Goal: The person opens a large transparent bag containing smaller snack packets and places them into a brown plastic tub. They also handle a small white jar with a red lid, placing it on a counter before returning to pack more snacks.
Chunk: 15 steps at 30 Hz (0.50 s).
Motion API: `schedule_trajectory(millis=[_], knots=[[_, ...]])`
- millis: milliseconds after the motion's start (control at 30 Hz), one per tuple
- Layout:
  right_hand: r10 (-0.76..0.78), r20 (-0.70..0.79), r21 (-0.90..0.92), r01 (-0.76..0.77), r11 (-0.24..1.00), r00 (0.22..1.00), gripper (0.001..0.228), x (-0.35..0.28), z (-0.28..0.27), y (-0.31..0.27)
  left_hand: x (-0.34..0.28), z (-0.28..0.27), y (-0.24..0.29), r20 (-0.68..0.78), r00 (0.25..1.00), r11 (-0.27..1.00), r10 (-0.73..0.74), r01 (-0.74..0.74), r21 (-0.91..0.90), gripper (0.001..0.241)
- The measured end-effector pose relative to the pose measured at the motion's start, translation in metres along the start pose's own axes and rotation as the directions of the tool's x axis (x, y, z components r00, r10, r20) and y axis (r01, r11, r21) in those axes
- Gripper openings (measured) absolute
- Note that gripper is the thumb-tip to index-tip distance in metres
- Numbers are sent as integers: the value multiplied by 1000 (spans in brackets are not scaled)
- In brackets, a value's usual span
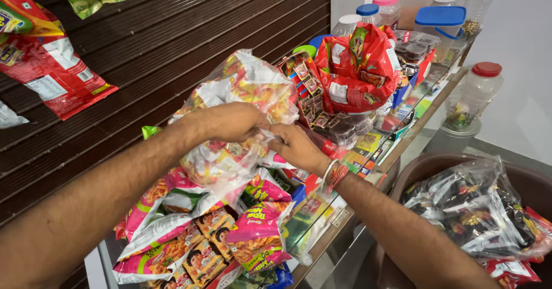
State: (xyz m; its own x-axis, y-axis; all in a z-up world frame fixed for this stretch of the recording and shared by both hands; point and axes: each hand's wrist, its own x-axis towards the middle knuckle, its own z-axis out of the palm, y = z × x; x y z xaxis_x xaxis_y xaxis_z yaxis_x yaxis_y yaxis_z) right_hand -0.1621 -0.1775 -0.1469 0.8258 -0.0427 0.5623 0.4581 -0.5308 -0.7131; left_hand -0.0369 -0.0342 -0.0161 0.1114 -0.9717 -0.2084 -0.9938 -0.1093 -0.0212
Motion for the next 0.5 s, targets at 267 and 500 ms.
schedule_trajectory(millis=[267, 500], knots=[[-80, 110, -180, 99, 979, 991, 23, 8, -13, 9, 14, 3, -20, 187, 980, 982, 72, -37, -184, 15], [26, 136, 2, -27, 1000, 990, 14, 6, -19, 3, 8, 4, -23, 116, 991, 964, 70, -38, -263, 17]])
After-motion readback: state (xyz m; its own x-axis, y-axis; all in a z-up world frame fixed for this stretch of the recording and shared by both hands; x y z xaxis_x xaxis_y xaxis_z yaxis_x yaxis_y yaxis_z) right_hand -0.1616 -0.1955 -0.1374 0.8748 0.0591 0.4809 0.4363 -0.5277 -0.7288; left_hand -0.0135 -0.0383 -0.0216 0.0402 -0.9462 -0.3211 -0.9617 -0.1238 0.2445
